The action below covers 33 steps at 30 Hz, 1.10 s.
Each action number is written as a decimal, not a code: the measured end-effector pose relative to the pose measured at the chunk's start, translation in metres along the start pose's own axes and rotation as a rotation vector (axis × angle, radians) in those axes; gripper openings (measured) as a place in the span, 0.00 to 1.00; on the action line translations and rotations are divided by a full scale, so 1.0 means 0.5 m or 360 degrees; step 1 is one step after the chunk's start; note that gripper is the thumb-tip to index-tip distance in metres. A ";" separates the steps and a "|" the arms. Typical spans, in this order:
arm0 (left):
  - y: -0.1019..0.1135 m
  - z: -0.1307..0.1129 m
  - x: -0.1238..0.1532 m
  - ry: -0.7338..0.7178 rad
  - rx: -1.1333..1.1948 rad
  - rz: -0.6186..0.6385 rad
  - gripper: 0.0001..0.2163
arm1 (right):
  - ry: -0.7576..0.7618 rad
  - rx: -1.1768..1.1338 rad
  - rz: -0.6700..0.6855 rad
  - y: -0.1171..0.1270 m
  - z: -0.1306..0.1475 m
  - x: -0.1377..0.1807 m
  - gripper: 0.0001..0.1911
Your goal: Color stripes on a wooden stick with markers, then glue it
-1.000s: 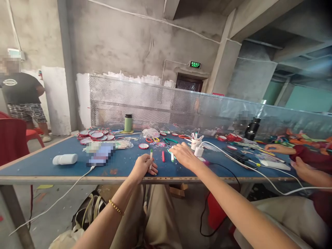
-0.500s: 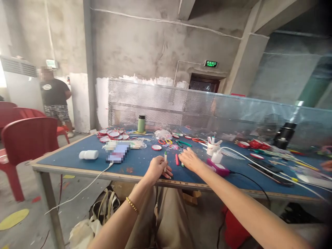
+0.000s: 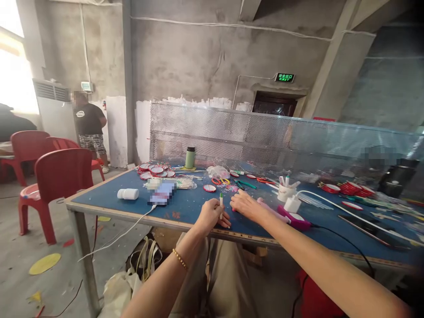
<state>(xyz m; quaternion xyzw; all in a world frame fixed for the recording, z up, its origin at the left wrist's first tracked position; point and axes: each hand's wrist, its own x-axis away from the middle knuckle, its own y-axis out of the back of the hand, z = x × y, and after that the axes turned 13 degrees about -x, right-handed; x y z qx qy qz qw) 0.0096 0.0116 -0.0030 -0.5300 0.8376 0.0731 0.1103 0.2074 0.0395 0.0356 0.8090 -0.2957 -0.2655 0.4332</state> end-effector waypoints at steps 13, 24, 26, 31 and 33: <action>0.000 0.002 -0.005 0.0004 0.0189 -0.0112 0.12 | -0.0249 -0.0129 -0.0705 0.093 0.002 0.023 0.12; 0.008 -0.008 0.002 0.0045 0.0203 0.0099 0.10 | -0.0859 -0.2517 -0.1906 0.108 0.127 0.068 0.18; 0.008 -0.007 0.003 0.0037 0.0201 0.0111 0.10 | -0.0882 -0.2632 -0.1933 0.092 0.141 0.050 0.17; 0.001 -0.002 -0.004 0.0037 0.0158 0.0034 0.11 | -0.0963 -0.2473 -0.1880 0.056 0.152 0.004 0.19; -0.001 -0.001 -0.007 0.0042 0.0142 0.0015 0.11 | -0.0991 -0.2488 -0.1902 0.044 0.150 -0.007 0.20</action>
